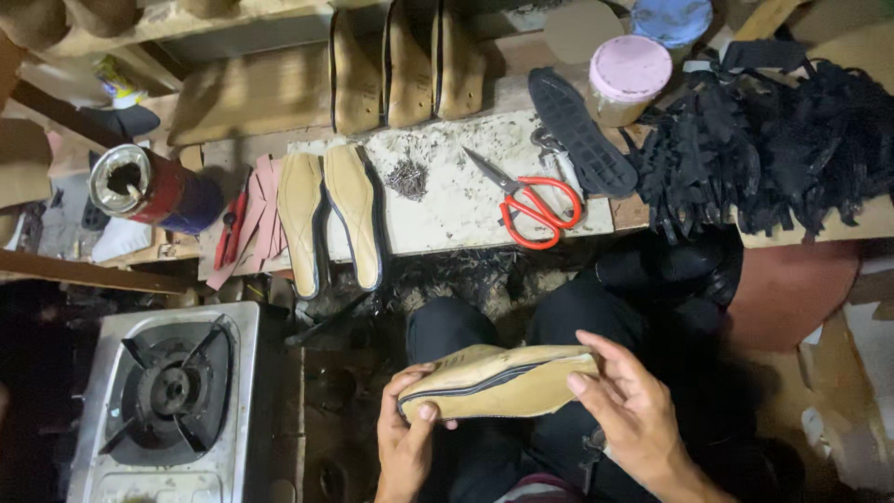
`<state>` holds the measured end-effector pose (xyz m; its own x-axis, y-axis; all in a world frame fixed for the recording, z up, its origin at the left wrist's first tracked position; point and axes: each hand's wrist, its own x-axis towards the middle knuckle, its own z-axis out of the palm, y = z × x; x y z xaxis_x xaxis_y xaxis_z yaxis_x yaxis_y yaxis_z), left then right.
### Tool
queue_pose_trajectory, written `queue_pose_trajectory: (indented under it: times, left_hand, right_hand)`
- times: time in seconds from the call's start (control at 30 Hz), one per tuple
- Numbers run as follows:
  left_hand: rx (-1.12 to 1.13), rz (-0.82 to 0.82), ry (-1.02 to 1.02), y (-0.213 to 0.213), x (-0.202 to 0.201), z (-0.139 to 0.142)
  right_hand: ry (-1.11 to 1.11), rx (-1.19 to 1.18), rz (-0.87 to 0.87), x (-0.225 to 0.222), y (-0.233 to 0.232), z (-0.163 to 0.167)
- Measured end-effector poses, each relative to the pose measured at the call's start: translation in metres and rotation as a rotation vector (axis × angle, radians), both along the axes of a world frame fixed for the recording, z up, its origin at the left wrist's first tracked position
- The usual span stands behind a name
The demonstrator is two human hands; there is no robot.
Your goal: The person sits at a shoemaking workbench and trims excess material from the edge of a shoe upper stretched over a wooden last using red-handled shears. They rotate the shoe to trim around the edge, set trimmed pieces on the bench, and work through multiple shoe components one at a time.
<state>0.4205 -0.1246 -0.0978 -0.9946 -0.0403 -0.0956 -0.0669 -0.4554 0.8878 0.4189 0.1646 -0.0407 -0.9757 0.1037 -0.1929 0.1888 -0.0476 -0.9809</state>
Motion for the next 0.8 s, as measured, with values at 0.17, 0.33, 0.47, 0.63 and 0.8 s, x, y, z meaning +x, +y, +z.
queue_pose_trajectory:
  times: [0.17, 0.33, 0.47, 0.63, 0.8]
  left_hand:
    - [0.108, 0.032, -0.069, -0.004, 0.006, -0.015]
    - [0.151, 0.033, -0.104, -0.001, 0.009, -0.023]
    - [0.151, 0.029, -0.156, 0.001, 0.007, -0.02]
    - [0.108, 0.004, -0.178, 0.005, -0.001, -0.011]
    - [0.07, -0.002, -0.181, 0.008, -0.011, 0.0]
  right_hand:
    - [0.088, 0.176, 0.023, -0.004, -0.017, 0.024]
    - [0.137, 0.305, 0.022, -0.009, -0.022, 0.039]
    - [0.102, 0.311, 0.007, -0.009, -0.021, 0.044]
    - [0.009, 0.304, -0.003, -0.019, -0.012, 0.034]
    - [-0.062, 0.108, -0.019, -0.029, -0.002, 0.007]
